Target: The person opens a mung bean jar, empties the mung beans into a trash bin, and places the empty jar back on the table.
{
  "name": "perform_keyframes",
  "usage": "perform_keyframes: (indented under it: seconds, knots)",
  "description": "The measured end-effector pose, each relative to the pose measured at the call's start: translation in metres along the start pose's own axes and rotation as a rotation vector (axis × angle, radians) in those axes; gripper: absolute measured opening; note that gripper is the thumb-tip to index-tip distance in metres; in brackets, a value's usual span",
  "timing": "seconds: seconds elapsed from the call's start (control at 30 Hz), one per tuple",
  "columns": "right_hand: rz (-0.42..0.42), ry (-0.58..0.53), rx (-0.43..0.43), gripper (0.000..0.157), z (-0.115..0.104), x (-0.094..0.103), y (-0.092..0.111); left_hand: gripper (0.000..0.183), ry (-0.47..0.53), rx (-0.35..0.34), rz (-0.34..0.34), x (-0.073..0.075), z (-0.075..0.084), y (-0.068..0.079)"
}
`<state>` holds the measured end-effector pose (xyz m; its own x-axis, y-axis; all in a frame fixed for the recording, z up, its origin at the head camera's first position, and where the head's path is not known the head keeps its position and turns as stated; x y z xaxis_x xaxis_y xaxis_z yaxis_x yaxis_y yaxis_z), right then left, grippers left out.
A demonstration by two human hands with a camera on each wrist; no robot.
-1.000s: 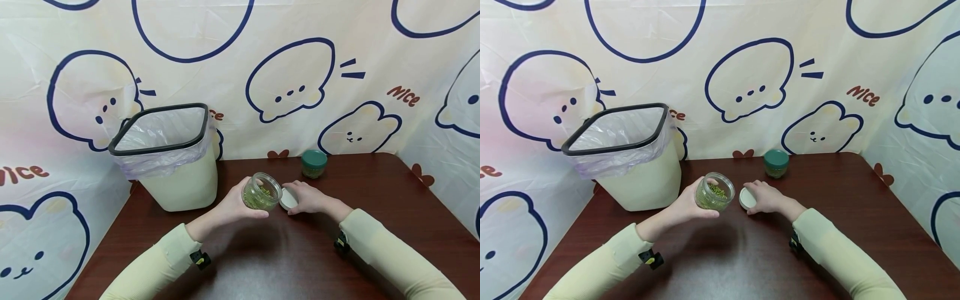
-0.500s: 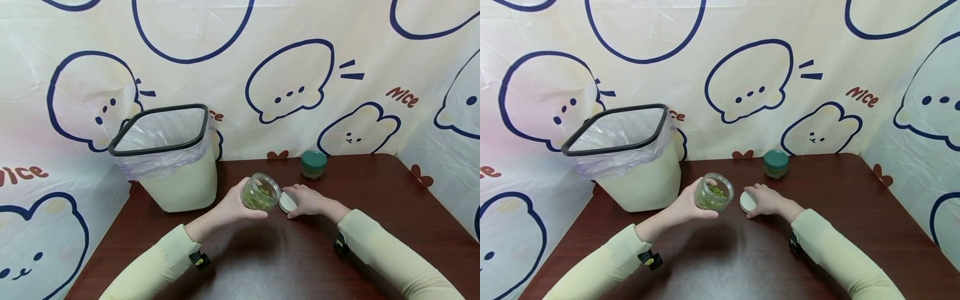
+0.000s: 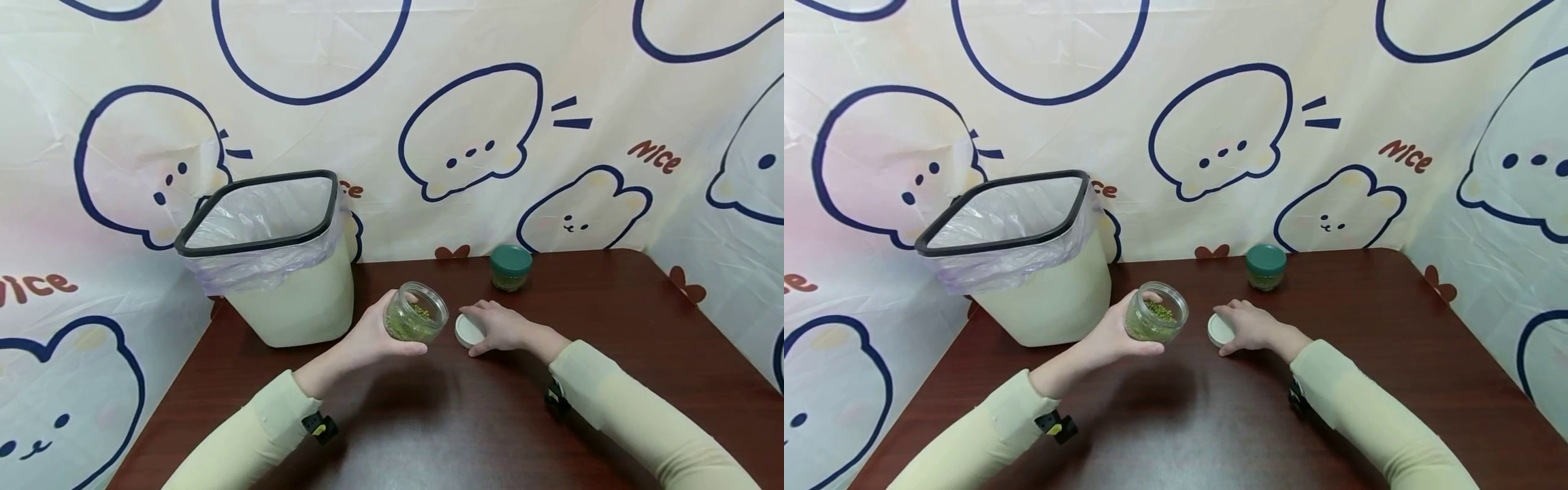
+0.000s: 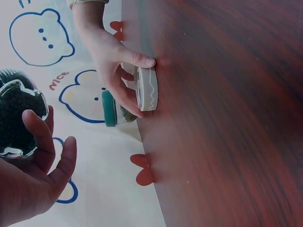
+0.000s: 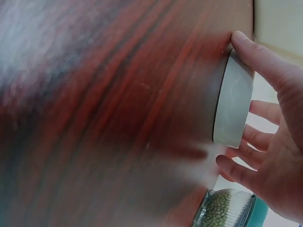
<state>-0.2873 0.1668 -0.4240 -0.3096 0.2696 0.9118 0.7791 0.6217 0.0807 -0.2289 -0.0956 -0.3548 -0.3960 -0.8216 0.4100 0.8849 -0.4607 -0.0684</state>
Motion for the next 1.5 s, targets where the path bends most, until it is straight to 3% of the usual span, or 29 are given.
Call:
perform_keyframes:
  seconds: [0.37, 0.73, 0.97, 1.23, 1.5]
  knots:
    - [0.008, 0.014, 0.014, 0.087, 0.0, 0.001, 0.001, 0.068, 0.016, -0.021, 0.025, 0.011, 0.002, 0.004]
    - [0.097, 0.033, 0.088, 0.079, -0.017, 0.027, -0.009, 0.071, -0.077, -0.067, 0.101, 0.042, 0.019, 0.018]
    - [0.188, 0.082, 0.172, 0.071, -0.047, 0.053, -0.022, 0.07, -0.129, -0.084, 0.17, 0.065, 0.032, 0.029]
    - [0.29, 0.212, 0.333, 0.069, -0.091, 0.09, -0.038, 0.071, -0.186, -0.055, 0.259, 0.098, 0.047, 0.043]
    - [0.375, 0.219, 0.459, 0.072, -0.133, 0.116, -0.055, 0.069, -0.238, -0.05, 0.326, 0.127, 0.063, 0.059]
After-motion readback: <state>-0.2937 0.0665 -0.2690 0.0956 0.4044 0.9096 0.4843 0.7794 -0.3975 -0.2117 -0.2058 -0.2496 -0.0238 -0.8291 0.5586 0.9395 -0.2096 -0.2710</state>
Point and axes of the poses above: each hand's wrist, its own y-axis away from the middle knuckle, its own x-axis out of the back of the hand, z = x × y, the point moved 2 cm from there along -y, towards the middle knuckle, and after that the axes turned 9 degrees about x, right-handed, at the moved point
